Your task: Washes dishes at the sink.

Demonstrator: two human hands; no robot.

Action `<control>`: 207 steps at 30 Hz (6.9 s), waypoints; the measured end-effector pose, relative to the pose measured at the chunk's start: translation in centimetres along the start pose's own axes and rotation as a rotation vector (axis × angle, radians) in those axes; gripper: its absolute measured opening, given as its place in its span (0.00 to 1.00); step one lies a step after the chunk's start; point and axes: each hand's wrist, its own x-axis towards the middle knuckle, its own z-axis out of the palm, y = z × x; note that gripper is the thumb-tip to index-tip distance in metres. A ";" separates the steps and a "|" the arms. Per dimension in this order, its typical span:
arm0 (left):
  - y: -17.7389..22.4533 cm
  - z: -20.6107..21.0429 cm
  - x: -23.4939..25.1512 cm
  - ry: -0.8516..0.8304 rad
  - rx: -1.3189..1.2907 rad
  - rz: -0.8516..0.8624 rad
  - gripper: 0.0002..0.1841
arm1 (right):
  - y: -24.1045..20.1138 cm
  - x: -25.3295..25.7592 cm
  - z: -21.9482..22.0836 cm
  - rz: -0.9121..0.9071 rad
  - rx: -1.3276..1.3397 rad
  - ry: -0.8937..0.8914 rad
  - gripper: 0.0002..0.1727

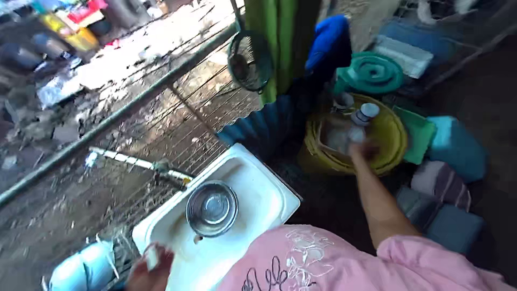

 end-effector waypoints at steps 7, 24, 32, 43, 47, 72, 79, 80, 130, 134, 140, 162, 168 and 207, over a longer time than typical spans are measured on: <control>-10.5 5.6 13.0 0.323 -0.119 -0.259 0.09 | 4.2 2.6 1.3 0.337 0.319 -0.316 0.27; -9.7 7.9 18.9 0.040 0.566 -0.083 0.16 | -16.8 -25.9 12.5 -0.694 -0.366 -1.049 0.19; -7.6 2.3 15.9 -0.311 1.042 -0.059 0.32 | -19.7 -35.0 20.1 -0.773 -0.378 -1.108 0.19; -13.7 0.8 17.7 -0.373 1.357 -0.083 0.25 | -15.3 -37.8 22.1 -0.720 -0.513 -1.124 0.19; -10.8 2.5 19.7 -0.381 1.273 -0.201 0.29 | -18.3 -38.7 19.1 -0.866 -0.538 -0.985 0.42; -12.5 2.8 11.9 -0.138 0.211 -0.440 0.26 | -17.0 -42.4 26.4 -0.719 -0.054 -0.989 0.26; -13.5 -4.6 9.3 0.069 1.130 0.610 0.28 | -16.9 -41.9 25.4 -0.236 0.066 -1.453 0.29; -13.5 -5.7 9.2 0.121 1.120 0.565 0.35 | -16.5 -41.7 25.2 -0.220 0.105 -1.484 0.30; -24.1 9.2 -0.3 0.212 0.000 -0.686 0.31 | -8.6 -29.6 18.9 -1.088 -0.877 -1.480 0.34; -24.3 8.4 1.6 0.157 0.033 -0.672 0.39 | -9.1 -29.7 20.2 -1.164 -0.810 -1.537 0.33; -27.9 9.3 3.5 0.372 0.001 -0.526 0.44 | -10.6 -30.0 23.4 -1.189 -0.911 -1.388 0.30; -17.5 -7.8 7.1 0.397 1.149 -0.148 0.37 | -9.5 -30.0 23.4 -0.768 -0.918 -1.142 0.35; -14.8 -8.5 11.1 0.370 1.247 -0.307 0.31 | -10.3 -32.2 21.9 -0.978 -0.819 -1.089 0.34; -11.2 -1.8 5.7 0.699 0.310 0.469 0.06 | -15.5 -47.2 18.6 -0.582 0.403 -1.567 0.24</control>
